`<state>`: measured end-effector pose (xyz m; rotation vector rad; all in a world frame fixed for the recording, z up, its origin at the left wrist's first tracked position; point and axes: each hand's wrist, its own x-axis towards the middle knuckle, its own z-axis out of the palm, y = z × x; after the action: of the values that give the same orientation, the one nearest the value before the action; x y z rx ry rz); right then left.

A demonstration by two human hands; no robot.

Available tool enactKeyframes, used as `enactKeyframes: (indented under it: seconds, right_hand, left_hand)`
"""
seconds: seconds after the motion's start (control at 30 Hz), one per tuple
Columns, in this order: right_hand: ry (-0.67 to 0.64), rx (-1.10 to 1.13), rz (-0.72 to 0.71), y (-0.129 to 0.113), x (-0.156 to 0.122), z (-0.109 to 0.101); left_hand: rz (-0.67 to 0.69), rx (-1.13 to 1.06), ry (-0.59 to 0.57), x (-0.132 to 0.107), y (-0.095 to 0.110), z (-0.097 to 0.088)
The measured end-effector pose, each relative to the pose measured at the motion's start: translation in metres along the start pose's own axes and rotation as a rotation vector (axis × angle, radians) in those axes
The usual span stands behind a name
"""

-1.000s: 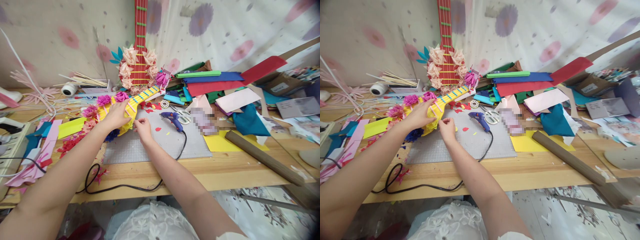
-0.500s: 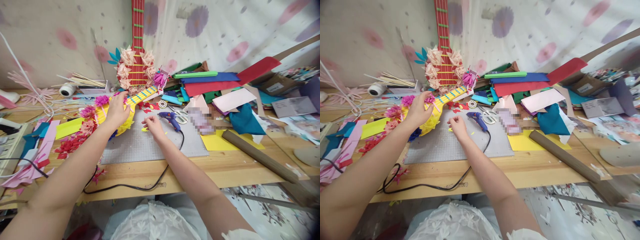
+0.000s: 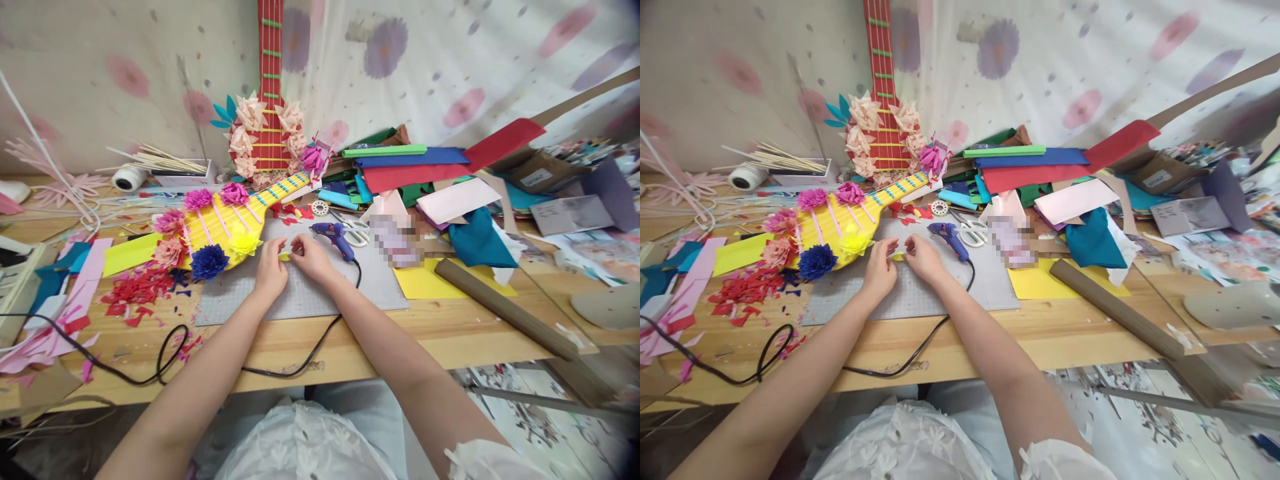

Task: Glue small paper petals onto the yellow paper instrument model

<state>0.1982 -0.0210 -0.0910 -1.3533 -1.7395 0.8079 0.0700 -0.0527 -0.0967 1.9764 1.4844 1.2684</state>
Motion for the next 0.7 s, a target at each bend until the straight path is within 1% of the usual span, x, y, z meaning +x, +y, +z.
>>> enactKeyframes:
  seconds: [0.13,0.33,0.43,0.5,0.57,0.63,0.7]
  right_hand:
    - [0.006,0.027,0.015,0.001,0.0,0.004]
    - [0.002,0.07,-0.014,0.007,0.001,0.0]
    - [-0.035,0.132,-0.059,0.009,0.0,-0.006]
    - [-0.082,0.168,-0.088,0.008,-0.002,-0.013]
    - [-0.133,0.19,-0.105,0.006,-0.004,-0.019]
    - [-0.167,0.204,-0.119,0.003,-0.006,-0.024]
    - [-0.17,0.207,-0.129,0.001,-0.008,-0.028]
  left_hand:
    - [-0.021,0.013,0.006,-0.004,-0.01,-0.002]
    - [-0.086,-0.021,0.005,-0.002,-0.011,0.0]
    - [-0.025,0.029,0.008,-0.003,-0.007,-0.002]
    - [0.047,0.071,0.003,-0.003,-0.004,-0.004]
    - [0.076,0.07,-0.016,-0.003,0.0,-0.004]
    - [0.043,0.021,-0.052,-0.003,0.002,-0.002]
    - [-0.025,-0.037,-0.084,-0.003,0.003,0.001]
